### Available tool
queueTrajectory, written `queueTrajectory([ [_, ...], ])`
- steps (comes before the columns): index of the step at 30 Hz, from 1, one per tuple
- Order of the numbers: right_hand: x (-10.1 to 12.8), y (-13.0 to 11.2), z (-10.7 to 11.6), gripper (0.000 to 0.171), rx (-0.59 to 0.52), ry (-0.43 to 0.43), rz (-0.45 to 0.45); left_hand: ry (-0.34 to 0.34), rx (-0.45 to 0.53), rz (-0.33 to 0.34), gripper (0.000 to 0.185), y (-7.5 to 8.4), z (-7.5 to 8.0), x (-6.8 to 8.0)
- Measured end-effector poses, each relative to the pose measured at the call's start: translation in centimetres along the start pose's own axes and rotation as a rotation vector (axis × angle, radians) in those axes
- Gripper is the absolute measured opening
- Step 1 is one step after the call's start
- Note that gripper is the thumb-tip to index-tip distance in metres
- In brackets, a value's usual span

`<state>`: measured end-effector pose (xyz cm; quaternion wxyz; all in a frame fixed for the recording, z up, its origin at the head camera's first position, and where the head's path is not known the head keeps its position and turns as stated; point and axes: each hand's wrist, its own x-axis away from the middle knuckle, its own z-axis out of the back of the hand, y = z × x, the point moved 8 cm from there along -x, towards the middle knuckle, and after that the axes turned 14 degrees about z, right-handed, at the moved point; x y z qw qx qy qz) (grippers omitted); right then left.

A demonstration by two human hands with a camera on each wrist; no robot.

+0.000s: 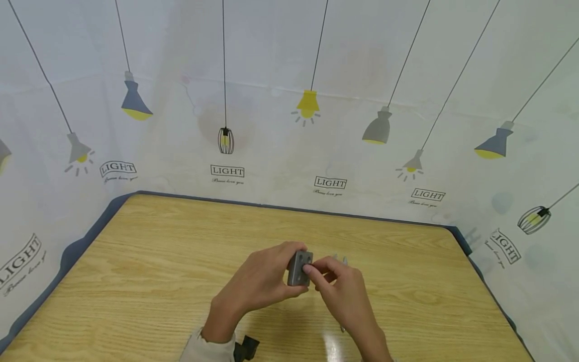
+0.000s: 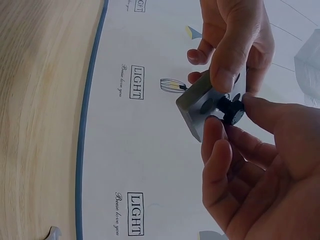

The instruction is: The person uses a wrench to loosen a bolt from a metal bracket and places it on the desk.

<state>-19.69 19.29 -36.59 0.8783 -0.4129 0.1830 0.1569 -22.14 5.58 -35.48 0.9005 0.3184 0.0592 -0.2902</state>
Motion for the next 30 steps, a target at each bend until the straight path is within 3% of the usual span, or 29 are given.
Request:
queueTrajectory([
  [10, -0.14, -0.25, -0.01, 0.005, 0.045, -0.008, 0.04, 0.012, -0.014, -0.011, 0.063, 0.05, -0.05, 0.01],
  [30, -0.05, -0.7, 0.18, 0.011, 0.046, -0.014, 0.083, 0.021, 0.001, -0.023, 0.061, 0.11, 0.02, 0.01],
])
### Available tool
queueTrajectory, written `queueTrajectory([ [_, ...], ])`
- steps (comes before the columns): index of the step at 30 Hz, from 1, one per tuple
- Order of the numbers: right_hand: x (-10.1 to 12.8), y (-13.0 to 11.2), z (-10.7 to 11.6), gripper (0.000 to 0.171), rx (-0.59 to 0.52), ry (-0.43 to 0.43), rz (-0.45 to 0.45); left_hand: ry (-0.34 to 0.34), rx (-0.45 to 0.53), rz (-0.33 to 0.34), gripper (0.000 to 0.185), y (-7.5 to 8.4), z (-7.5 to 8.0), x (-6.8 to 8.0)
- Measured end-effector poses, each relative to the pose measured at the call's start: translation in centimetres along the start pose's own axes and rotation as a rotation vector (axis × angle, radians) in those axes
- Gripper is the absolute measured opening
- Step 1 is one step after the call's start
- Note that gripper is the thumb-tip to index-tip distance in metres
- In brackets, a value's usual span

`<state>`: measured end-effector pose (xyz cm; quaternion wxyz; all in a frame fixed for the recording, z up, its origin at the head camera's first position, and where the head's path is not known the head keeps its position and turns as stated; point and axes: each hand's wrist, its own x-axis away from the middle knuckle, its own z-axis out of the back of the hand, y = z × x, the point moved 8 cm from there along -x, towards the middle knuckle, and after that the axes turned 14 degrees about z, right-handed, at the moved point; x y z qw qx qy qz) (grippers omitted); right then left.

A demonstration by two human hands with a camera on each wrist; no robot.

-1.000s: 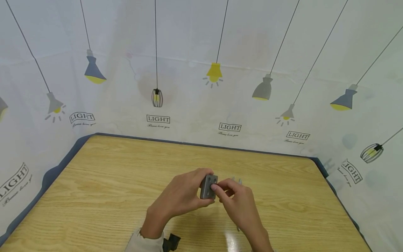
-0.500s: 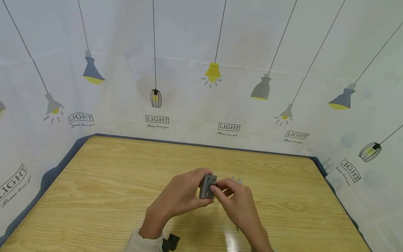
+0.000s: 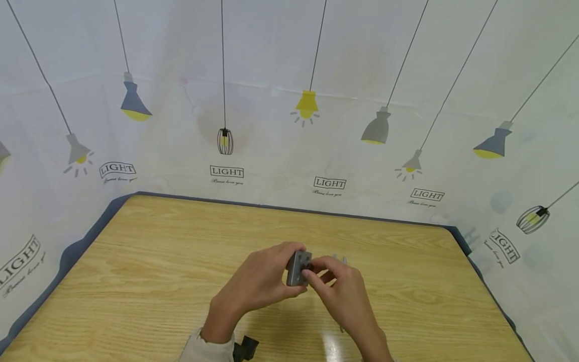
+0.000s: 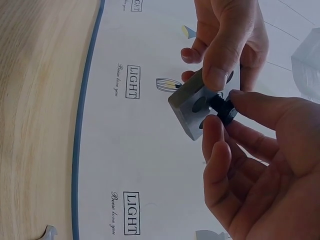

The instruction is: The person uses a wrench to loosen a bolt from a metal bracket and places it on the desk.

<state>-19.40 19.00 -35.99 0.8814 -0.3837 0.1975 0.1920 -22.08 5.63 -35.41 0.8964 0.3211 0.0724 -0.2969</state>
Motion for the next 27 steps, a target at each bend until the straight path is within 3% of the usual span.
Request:
queueTrajectory([
  [27, 0.04, -0.58, 0.17, 0.02, 0.026, 0.008, 0.044, -0.003, 0.003, 0.011, 0.058, -0.09, -0.02, -0.07],
])
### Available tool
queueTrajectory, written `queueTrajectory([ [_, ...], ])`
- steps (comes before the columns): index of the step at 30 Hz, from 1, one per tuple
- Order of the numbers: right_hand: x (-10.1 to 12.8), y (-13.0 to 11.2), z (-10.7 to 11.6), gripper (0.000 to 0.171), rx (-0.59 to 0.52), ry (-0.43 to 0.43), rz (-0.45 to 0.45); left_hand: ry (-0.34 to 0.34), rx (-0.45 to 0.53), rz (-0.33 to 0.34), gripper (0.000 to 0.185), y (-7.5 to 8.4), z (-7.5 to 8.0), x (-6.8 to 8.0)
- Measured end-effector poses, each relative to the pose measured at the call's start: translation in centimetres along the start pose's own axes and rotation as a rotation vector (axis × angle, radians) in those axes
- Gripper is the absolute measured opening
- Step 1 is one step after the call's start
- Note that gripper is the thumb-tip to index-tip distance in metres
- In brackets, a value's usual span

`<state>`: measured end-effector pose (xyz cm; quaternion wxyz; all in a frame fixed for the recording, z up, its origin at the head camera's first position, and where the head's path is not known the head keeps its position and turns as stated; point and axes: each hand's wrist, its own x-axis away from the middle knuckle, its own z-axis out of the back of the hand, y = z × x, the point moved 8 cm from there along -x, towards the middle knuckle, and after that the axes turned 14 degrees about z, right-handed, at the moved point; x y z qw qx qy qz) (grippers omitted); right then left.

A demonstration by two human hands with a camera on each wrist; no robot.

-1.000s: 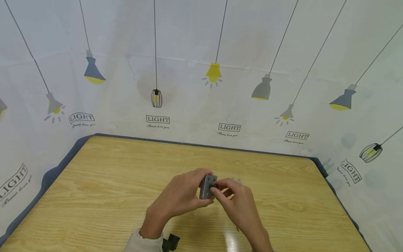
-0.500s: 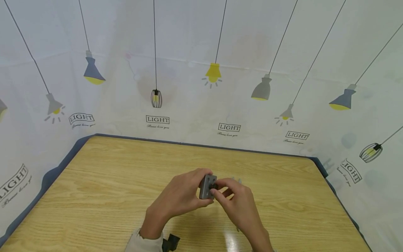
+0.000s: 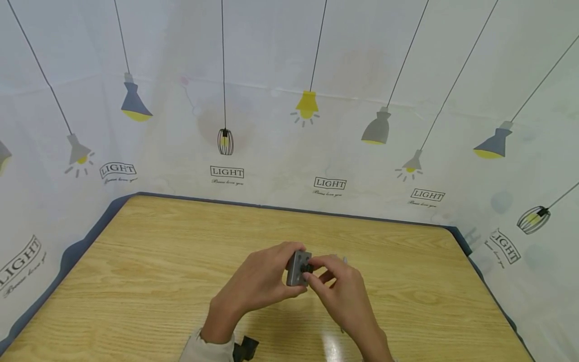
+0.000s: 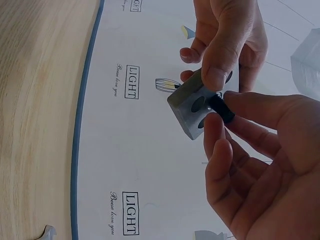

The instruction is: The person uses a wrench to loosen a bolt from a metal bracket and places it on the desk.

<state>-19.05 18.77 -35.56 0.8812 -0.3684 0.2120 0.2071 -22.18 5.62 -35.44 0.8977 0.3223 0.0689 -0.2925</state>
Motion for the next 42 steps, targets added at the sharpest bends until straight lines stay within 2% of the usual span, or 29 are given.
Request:
queueTrajectory([
  [24, -0.1, -0.35, -0.02, 0.029, 0.01, -0.015, -0.003, 0.014, -0.003, -0.01, 0.057, 0.0, 0.0, 0.08],
  [42, -0.15, -0.75, -0.07, 0.037, 0.033, -0.015, 0.035, 0.002, 0.007, -0.005, 0.057, -0.06, -0.01, 0.0],
])
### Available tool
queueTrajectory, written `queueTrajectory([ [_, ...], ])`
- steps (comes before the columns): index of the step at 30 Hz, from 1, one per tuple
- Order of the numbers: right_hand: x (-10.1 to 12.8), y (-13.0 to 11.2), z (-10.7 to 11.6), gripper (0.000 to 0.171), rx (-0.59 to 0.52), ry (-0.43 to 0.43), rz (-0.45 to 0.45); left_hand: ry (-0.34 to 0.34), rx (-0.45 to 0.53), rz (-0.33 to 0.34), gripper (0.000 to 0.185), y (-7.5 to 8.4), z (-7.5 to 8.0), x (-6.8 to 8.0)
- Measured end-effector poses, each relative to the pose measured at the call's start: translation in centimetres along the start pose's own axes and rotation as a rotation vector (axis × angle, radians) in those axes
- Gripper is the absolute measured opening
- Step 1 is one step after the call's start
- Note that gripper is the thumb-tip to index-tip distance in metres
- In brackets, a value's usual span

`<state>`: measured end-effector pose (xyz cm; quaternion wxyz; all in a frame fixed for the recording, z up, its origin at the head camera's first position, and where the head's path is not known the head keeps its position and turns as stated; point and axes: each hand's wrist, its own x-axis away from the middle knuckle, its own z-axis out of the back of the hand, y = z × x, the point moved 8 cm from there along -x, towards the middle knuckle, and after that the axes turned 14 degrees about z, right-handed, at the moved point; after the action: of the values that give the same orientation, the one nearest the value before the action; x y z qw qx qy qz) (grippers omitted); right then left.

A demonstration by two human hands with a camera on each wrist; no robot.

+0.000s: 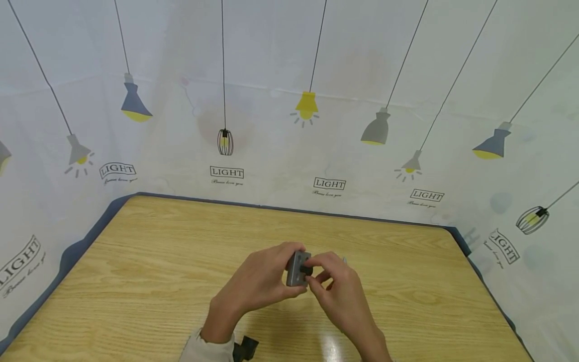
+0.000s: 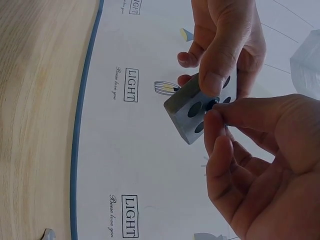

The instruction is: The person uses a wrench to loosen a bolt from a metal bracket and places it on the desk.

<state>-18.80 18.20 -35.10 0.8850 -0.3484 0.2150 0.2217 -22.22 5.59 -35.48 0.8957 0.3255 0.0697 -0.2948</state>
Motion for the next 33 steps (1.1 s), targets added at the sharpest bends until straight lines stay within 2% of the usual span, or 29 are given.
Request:
queueTrajectory([
  [8, 0.0, 0.0, -0.1, 0.035, 0.006, -0.011, 0.006, 0.003, -0.004, 0.002, 0.058, 0.0, 0.0, 0.1],
  [14, 0.1, 0.2, 0.1, 0.034, -0.031, 0.004, 0.006, 0.01, -0.01, 0.001, 0.057, -0.1, 0.1, 0.1],
  [19, 0.2, 1.1, 0.5, 0.017, -0.068, 0.064, -0.084, -0.005, -0.014, 0.018, 0.06, -0.1, 0.1, 0.0],
  [22, 0.3, 1.7, 0.6, 0.014, -0.069, 0.074, -0.161, -0.005, -0.011, 0.018, 0.061, -0.1, 0.1, 0.0],
  [28, 0.5, 2.3, 0.3, 0.022, -0.029, 0.009, -0.246, -0.012, -0.016, 0.01, 0.062, 0.1, 0.0, 0.1],
  [33, 0.5, 2.3, -0.1, 0.024, -0.01, -0.033, -0.252, -0.019, -0.02, 0.019, 0.064, 0.1, 0.0, 0.1],
])
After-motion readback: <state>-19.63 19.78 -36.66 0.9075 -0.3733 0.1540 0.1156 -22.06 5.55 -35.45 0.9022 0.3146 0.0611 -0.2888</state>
